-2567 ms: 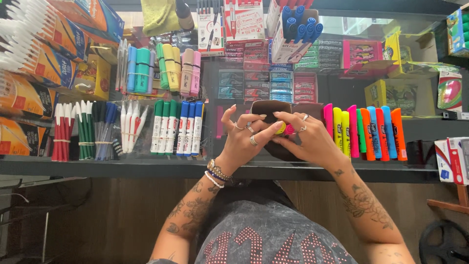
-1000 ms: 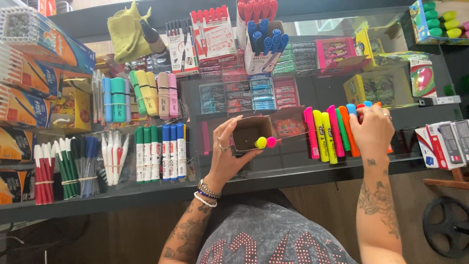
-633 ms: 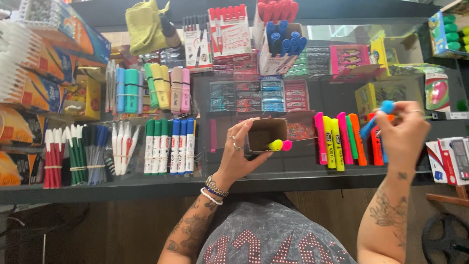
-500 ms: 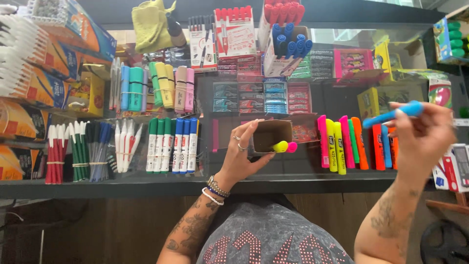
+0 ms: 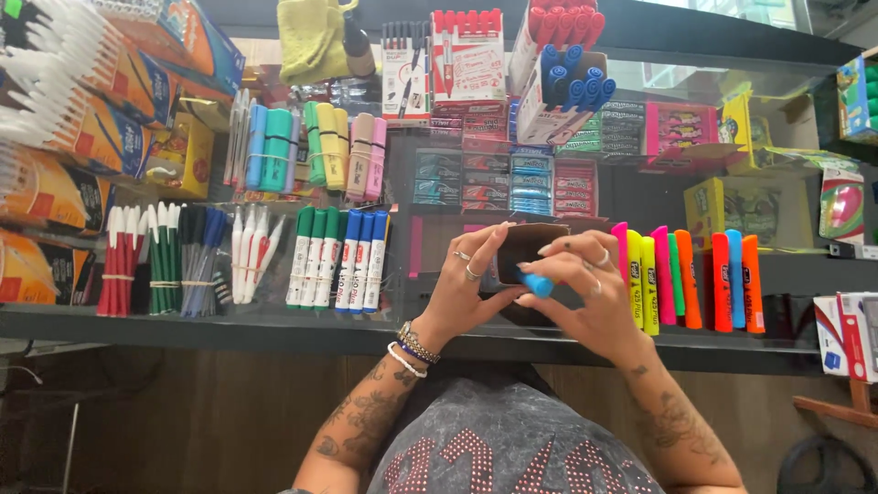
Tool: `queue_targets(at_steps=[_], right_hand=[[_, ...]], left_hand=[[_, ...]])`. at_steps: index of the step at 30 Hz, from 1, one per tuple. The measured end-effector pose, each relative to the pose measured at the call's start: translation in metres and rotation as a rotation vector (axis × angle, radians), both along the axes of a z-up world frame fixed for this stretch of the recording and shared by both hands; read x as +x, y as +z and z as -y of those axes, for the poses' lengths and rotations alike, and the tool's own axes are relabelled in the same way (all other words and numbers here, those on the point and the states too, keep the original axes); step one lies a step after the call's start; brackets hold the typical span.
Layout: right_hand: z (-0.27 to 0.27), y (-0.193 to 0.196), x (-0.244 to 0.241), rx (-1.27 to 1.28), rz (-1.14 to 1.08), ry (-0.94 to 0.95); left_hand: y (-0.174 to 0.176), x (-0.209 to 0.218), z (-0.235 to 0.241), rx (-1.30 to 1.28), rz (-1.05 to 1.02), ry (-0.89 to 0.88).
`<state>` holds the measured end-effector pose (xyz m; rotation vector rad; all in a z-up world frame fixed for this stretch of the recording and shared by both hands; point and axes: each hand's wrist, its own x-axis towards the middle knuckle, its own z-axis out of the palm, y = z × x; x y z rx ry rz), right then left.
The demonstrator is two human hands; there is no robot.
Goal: Organizing and packing various markers and highlighters into small cardboard boxes.
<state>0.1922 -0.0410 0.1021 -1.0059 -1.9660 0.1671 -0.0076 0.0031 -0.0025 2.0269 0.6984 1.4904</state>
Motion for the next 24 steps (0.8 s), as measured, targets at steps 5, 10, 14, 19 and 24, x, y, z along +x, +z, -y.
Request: queue_targets(at_steps=[5,10,14,19,24], right_hand=[[-0.011,0.008,0.012,-0.201,0.148,0.083],[-0.017,0.013,0.016,-0.281,0.206,0.08],[-0.023,0.01,0.02,-0.266,0.269,0.118],[-0.022,0.007,0.017,-0.246,0.276,0.134],[-0.023,0.005,0.017,-0.214,0.307,0.13]], left_hand=[[0.003,-0.001,-0.001,0.009,-0.012,-0.006],[0.001,0.0,-0.001,0.01,-0.021,0.003],[0.002,0.0,-0.001,0.015,-0.033,0.0],[0.001,-0.002,-0.002,0.014,-0.043,0.0],[0.0,-0.002,-0.002,0.012,-0.049,0.002]])
